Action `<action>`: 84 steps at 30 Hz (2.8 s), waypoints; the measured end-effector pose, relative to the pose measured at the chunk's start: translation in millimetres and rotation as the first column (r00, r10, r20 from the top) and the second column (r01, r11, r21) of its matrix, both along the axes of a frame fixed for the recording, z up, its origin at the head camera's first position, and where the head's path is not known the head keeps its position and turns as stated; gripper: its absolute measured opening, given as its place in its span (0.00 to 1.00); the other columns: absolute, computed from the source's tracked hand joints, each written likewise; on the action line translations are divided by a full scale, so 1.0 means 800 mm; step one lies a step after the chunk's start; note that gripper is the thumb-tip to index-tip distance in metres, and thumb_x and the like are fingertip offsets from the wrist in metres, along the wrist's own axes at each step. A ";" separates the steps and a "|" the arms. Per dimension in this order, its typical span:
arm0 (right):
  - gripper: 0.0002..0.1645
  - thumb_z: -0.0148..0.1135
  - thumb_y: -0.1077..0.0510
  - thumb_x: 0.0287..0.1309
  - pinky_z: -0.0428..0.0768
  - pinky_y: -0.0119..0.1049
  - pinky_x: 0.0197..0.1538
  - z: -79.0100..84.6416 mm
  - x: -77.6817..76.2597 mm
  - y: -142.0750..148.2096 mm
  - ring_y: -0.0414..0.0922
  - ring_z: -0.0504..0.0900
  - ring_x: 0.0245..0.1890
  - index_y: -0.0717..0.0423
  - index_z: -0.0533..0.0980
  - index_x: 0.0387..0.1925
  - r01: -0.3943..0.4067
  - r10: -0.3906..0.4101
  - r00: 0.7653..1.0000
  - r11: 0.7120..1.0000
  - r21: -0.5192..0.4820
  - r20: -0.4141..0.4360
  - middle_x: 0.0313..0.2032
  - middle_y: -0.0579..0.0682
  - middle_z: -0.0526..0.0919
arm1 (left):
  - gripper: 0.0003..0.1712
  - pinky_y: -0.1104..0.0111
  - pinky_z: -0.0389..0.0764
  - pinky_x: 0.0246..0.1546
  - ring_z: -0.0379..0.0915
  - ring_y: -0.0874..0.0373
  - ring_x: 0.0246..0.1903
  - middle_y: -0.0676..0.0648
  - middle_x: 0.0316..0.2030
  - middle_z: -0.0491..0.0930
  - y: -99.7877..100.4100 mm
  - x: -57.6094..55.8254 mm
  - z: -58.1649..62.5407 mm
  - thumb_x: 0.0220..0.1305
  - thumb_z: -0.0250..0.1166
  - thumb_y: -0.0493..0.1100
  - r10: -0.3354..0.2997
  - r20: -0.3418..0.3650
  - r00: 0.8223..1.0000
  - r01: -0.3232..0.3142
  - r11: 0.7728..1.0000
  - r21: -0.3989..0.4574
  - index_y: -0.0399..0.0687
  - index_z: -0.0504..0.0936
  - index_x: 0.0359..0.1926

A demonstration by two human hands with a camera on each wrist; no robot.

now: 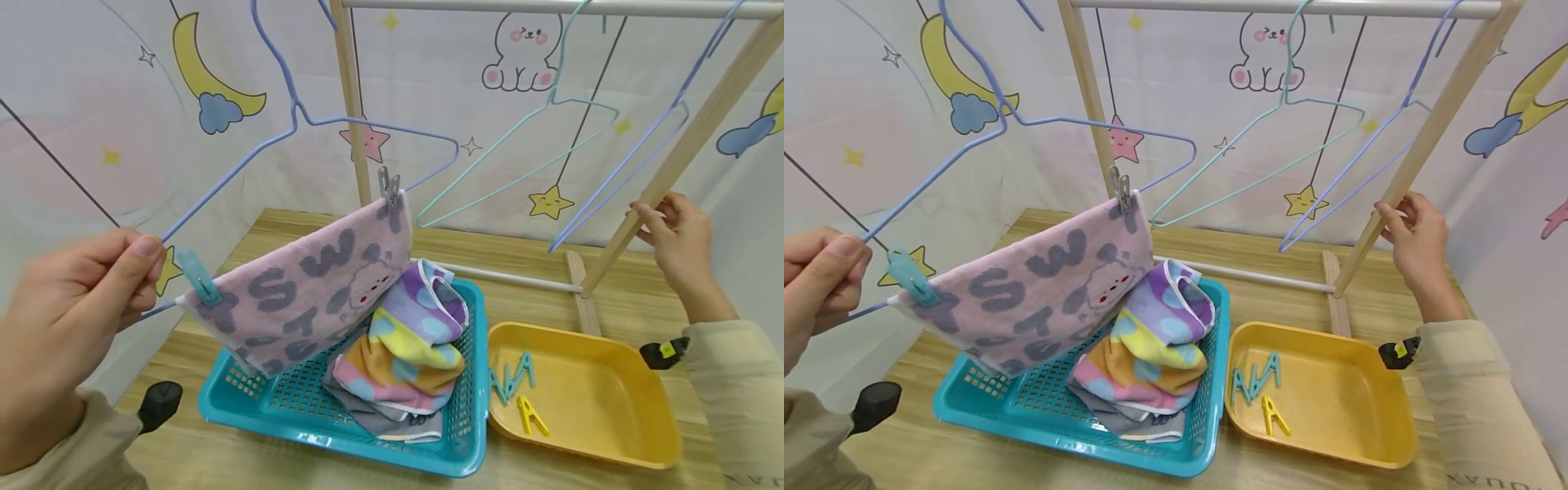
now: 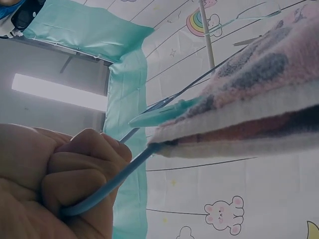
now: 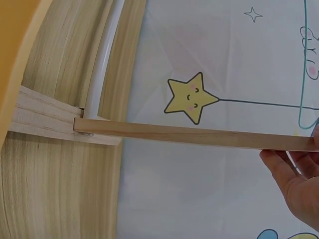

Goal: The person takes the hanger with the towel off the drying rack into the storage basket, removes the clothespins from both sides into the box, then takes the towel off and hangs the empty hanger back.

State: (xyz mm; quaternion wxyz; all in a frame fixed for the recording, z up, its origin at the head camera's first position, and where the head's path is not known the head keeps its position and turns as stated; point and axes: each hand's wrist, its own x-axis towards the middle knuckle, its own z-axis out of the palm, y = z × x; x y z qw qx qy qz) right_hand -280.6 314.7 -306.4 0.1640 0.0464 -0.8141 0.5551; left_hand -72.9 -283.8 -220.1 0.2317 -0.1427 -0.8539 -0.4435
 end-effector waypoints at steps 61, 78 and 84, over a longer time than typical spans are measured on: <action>0.22 0.62 0.72 0.52 0.78 0.32 0.41 0.050 0.115 -0.254 0.44 0.79 0.41 0.63 0.72 0.51 -0.341 0.722 0.612 0.608 0.717 -0.322 0.45 0.53 0.79 | 0.16 0.71 0.55 0.11 0.52 0.61 0.11 0.54 0.13 0.59 0.040 0.008 -0.041 0.71 0.46 0.37 -0.006 0.145 0.989 0.024 0.992 -0.124 0.47 0.65 0.22; 0.32 0.52 0.80 0.52 0.61 0.41 0.62 0.083 0.083 -0.320 0.55 0.59 0.62 0.70 0.59 0.60 -0.182 0.793 0.604 0.234 0.955 -0.079 0.59 0.63 0.63 | 0.17 0.72 0.56 0.12 0.53 0.63 0.13 0.55 0.14 0.59 0.048 0.013 -0.041 0.70 0.46 0.36 -0.001 0.132 0.991 0.021 0.989 -0.149 0.49 0.65 0.22; 0.30 0.55 0.81 0.48 0.70 0.36 0.52 0.084 0.076 -0.316 0.50 0.67 0.49 0.71 0.65 0.55 -0.205 0.814 0.577 0.225 0.953 -0.069 0.48 0.60 0.69 | 0.17 0.72 0.56 0.13 0.53 0.63 0.13 0.56 0.13 0.59 0.046 0.008 -0.044 0.70 0.48 0.36 -0.008 0.113 0.994 0.027 0.986 -0.167 0.50 0.65 0.21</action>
